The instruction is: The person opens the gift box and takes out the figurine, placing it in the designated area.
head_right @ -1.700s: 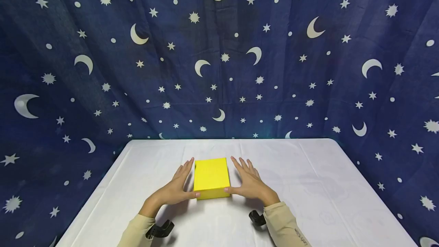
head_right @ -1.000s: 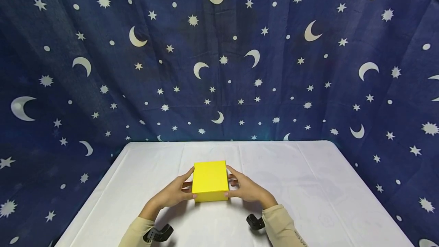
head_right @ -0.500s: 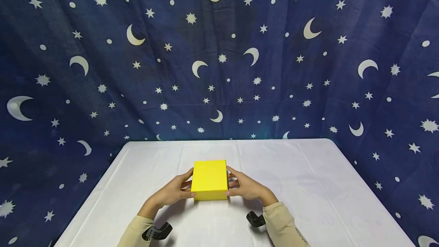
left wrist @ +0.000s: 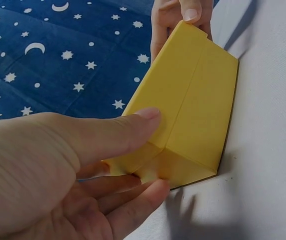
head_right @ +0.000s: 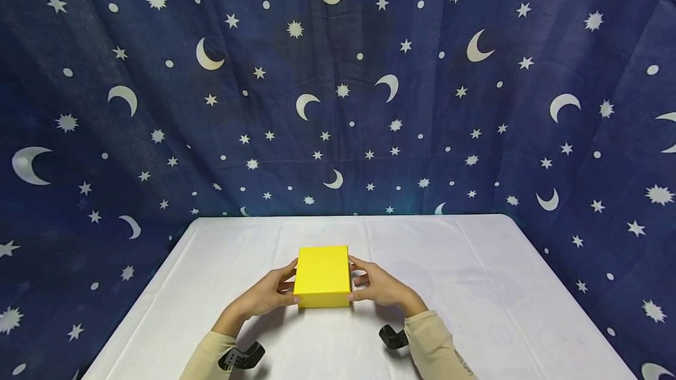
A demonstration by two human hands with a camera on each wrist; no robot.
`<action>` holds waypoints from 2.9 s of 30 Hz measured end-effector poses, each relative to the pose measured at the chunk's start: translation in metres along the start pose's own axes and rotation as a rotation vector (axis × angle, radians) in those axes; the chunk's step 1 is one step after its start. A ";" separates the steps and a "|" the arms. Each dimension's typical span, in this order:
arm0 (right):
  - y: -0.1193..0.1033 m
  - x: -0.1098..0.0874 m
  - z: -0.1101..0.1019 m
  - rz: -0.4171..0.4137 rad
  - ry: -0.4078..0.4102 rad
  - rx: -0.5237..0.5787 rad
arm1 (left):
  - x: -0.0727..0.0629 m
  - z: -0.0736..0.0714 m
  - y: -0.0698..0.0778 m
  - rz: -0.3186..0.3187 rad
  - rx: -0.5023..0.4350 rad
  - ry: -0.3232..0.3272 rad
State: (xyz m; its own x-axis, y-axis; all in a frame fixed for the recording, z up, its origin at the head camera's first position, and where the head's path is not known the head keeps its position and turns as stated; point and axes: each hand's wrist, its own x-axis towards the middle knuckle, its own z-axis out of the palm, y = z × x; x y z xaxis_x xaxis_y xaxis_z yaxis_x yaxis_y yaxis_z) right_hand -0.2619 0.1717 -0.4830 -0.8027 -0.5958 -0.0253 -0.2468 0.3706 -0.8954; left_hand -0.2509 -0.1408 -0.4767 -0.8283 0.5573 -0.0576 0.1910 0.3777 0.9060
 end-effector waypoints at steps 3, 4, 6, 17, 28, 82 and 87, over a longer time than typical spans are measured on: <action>-0.001 0.000 0.002 0.013 0.002 -0.002 | -0.001 0.000 -0.001 -0.018 0.030 0.014; -0.002 0.000 0.003 0.017 0.003 -0.003 | -0.002 0.000 -0.001 -0.019 0.035 0.018; -0.003 0.000 0.003 0.024 0.009 -0.006 | -0.002 0.000 -0.001 -0.015 0.038 0.022; -0.004 0.000 -0.001 0.023 0.028 -0.021 | 0.001 -0.001 0.004 -0.002 0.015 0.028; -0.004 -0.001 -0.003 0.017 0.023 -0.005 | 0.000 -0.001 0.004 -0.024 0.032 0.027; -0.017 -0.008 -0.011 -0.012 0.080 0.015 | -0.005 -0.003 0.018 0.097 0.084 0.079; -0.017 -0.009 -0.011 -0.002 0.086 0.036 | -0.008 -0.002 0.021 0.103 0.066 0.089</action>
State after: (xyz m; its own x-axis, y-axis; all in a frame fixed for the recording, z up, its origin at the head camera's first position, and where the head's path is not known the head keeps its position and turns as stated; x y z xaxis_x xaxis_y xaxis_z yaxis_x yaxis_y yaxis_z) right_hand -0.2562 0.1785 -0.4623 -0.8462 -0.5326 0.0128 -0.2297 0.3430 -0.9108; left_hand -0.2415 -0.1389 -0.4563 -0.8454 0.5289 0.0744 0.3094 0.3713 0.8755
